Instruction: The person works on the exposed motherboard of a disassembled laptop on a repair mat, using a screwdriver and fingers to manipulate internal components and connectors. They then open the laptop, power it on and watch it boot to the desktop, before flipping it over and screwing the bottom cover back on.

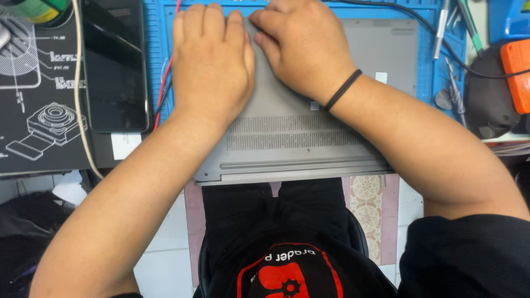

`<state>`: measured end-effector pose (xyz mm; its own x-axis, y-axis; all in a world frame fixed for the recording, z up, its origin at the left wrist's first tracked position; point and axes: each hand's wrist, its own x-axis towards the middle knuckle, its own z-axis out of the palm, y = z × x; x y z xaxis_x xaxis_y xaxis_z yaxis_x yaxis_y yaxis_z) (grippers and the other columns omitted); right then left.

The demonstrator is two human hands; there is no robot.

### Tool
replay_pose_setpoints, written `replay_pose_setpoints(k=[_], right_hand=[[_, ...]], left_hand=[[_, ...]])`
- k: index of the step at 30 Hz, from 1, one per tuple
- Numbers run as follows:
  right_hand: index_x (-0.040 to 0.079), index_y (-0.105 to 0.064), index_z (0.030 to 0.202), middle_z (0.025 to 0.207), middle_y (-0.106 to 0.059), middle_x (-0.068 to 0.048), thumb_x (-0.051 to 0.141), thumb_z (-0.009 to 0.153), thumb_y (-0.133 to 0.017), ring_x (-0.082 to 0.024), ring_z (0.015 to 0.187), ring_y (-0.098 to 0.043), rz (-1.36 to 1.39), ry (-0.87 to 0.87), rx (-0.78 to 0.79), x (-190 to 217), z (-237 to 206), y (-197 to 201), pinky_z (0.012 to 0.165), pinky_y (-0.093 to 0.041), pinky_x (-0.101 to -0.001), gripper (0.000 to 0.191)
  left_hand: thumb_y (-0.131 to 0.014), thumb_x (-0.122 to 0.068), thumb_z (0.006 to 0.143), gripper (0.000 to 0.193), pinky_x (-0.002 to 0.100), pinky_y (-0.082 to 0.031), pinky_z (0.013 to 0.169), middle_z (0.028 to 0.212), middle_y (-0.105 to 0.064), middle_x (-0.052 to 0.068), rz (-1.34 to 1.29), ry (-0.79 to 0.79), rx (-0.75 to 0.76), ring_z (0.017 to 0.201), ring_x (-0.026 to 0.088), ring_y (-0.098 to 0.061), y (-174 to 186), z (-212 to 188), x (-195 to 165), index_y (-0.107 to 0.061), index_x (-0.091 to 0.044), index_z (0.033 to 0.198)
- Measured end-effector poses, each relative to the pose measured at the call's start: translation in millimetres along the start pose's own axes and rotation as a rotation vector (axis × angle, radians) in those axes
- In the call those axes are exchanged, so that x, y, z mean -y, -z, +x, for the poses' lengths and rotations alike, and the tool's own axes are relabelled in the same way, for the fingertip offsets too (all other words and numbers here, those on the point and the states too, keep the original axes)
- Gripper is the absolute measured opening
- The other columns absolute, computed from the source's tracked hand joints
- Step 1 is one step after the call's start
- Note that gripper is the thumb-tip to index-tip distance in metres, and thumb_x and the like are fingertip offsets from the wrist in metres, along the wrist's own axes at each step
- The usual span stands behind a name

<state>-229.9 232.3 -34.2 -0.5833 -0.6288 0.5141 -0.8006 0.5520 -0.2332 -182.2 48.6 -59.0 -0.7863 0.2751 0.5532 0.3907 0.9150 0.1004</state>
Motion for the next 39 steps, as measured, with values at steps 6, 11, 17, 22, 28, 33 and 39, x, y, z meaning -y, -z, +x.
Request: replay_pose_setpoints(k=[6,11,17,22,28,33,39], right_hand=[[0.006,-0.076,0.103,0.096,-0.067,-0.011,0.025,0.094,-0.081,-0.033,0.09,-0.065,-0.105,-0.033,0.05,-16,-8,23,0.08,-0.052,-0.0468,0.022],[0.005,-0.075,0.101,0.1,-0.068,-0.01,0.024,0.096,-0.08,-0.032,0.094,-0.065,-0.047,-0.044,-0.01,-21,-18,16,0.082,-0.051,-0.0454,0.02],[0.008,-0.077,0.112,0.102,-0.069,-0.007,0.019,0.095,-0.076,-0.032,0.094,-0.065,-0.005,-0.001,0.024,-36,-29,25,0.083,-0.053,-0.0435,0.02],[0.007,-0.077,0.106,0.097,-0.067,-0.011,0.031,0.095,-0.083,-0.035,0.097,-0.065,-0.237,-0.14,0.107,-57,-66,71,0.083,-0.052,-0.0454,0.027],[0.003,-0.075,0.111,0.103,-0.069,-0.011,0.029,0.093,-0.082,-0.034,0.099,-0.066,-0.187,-0.107,0.092,-81,-89,86,0.083,-0.053,-0.0444,0.032],[0.002,-0.075,0.111,0.103,-0.07,-0.013,0.025,0.093,-0.081,-0.035,0.096,-0.066,-0.148,-0.09,0.072,-80,-86,84,0.083,-0.053,-0.0445,0.029],[0.003,-0.076,0.109,0.1,-0.07,-0.012,0.012,0.094,-0.074,-0.035,0.094,-0.067,-0.18,-0.138,0.062,-82,-95,95,0.083,-0.054,-0.0437,0.017]], left_hand=[[-0.064,-0.026,0.108,0.032,0.05,-0.04,0.098,0.112,-0.06,0.021,-0.001,0.056,0.127,0.11,0.038,-0.052,-11,11,-6,-0.069,0.006,0.109],[-0.061,-0.019,0.106,0.026,0.048,-0.041,0.105,0.114,-0.06,0.017,-0.064,-0.033,0.038,0.118,0.037,-0.051,-16,10,-5,-0.07,0.003,0.116],[-0.067,-0.031,0.108,0.037,0.05,-0.042,0.101,0.111,-0.06,0.02,-0.024,0.011,0.083,0.112,0.038,-0.052,-14,18,-16,-0.071,0.005,0.115],[-0.066,-0.032,0.109,0.036,0.049,-0.041,0.098,0.11,-0.059,0.021,0.032,-0.001,0.078,0.11,0.04,-0.051,-8,19,-21,-0.072,0.003,0.119],[-0.064,-0.029,0.105,0.03,0.048,-0.041,0.099,0.109,-0.059,0.016,0.002,-0.083,0.077,0.107,0.035,-0.051,-25,32,-42,-0.072,-0.003,0.118],[-0.067,-0.028,0.101,0.032,0.048,-0.04,0.093,0.103,-0.059,0.015,-0.186,-0.122,0.065,0.104,0.034,-0.052,-54,58,-89,-0.07,0.003,0.107],[-0.066,-0.026,0.099,0.032,0.046,-0.04,0.097,0.109,-0.058,0.016,-0.196,-0.134,-0.097,0.107,0.033,-0.051,-60,63,-101,-0.068,0.003,0.112]])
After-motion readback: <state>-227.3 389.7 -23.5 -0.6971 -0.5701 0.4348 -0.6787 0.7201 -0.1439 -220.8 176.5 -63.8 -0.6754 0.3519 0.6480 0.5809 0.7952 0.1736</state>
